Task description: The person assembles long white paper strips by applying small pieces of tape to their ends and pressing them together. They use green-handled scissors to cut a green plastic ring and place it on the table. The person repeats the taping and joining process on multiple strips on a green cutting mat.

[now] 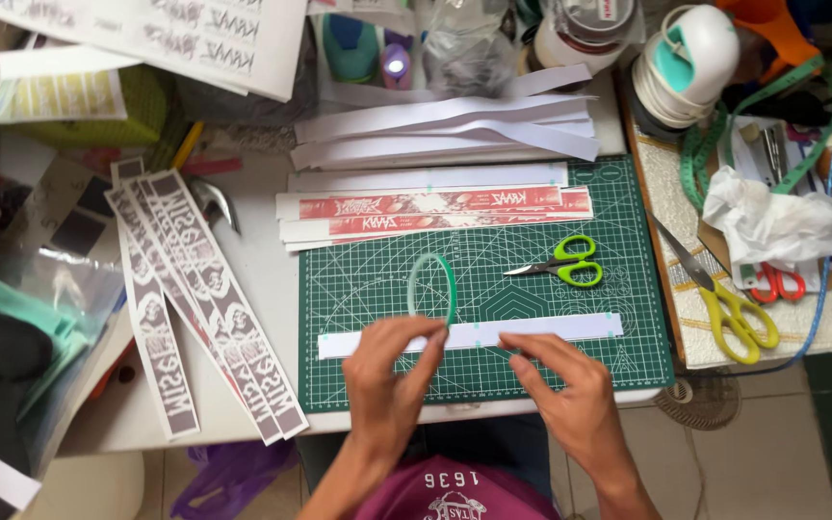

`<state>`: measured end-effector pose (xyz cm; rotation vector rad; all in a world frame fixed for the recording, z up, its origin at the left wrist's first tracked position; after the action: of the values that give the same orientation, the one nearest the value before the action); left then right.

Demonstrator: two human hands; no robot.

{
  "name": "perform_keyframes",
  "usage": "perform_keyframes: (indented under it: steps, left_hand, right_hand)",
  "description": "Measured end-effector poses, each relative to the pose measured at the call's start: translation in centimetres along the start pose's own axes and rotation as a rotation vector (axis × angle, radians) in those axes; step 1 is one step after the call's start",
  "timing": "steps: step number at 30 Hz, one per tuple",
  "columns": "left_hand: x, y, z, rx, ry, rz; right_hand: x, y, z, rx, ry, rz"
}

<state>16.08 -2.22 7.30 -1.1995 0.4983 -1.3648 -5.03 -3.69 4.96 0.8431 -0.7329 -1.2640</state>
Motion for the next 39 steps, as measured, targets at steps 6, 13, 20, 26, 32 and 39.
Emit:
perform_keyframes:
  steps: [6, 13, 20, 26, 32, 39]
  left_hand:
    - [-1.6, -1.7, 0.3, -0.079, 0.013, -0.024]
    - [-2.3, -1.7, 0.0, -0.063, 0.017, -0.094]
    - [-3.1, 0.0, -0.8, -0.271, 0.051, 0.004]
    - [-3.7, 2.1, -1.9, -0.513, 0.107, 0.19]
    - [-4.0, 2.6, -2.3, -0.593, 0.131, 0.263]
    - [-3.9, 2.7, -2.0, -0.498, 0.113, 0.245]
  right_hand:
    - [1.6, -0.9, -2.5, 0.404, 0.055, -0.184]
    - [1.1, -1.1, -4.0, 0.645, 0.087, -0.227]
    - [0.4, 1.8, -3.8, 0.556, 0.116, -0.131]
    - [0.4, 1.9, -4.2, 0.587, 0.125, -0.154]
    - [1.0, -0.2, -4.9, 0.626, 0.125, -0.208]
    - [1.3, -1.0, -5.0, 0.666, 0.127, -0.19]
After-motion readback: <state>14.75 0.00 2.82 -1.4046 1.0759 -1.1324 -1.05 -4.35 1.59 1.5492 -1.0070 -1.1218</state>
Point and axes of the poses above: each hand's wrist, its own x-axis towards the middle knuckle, its own z-axis out of the back of the hand, y = z × x, the point moved 10 cm from there along x, towards the middle knuckle, and after that the axes turned 1 degree about -y, right-handed, at the moved point
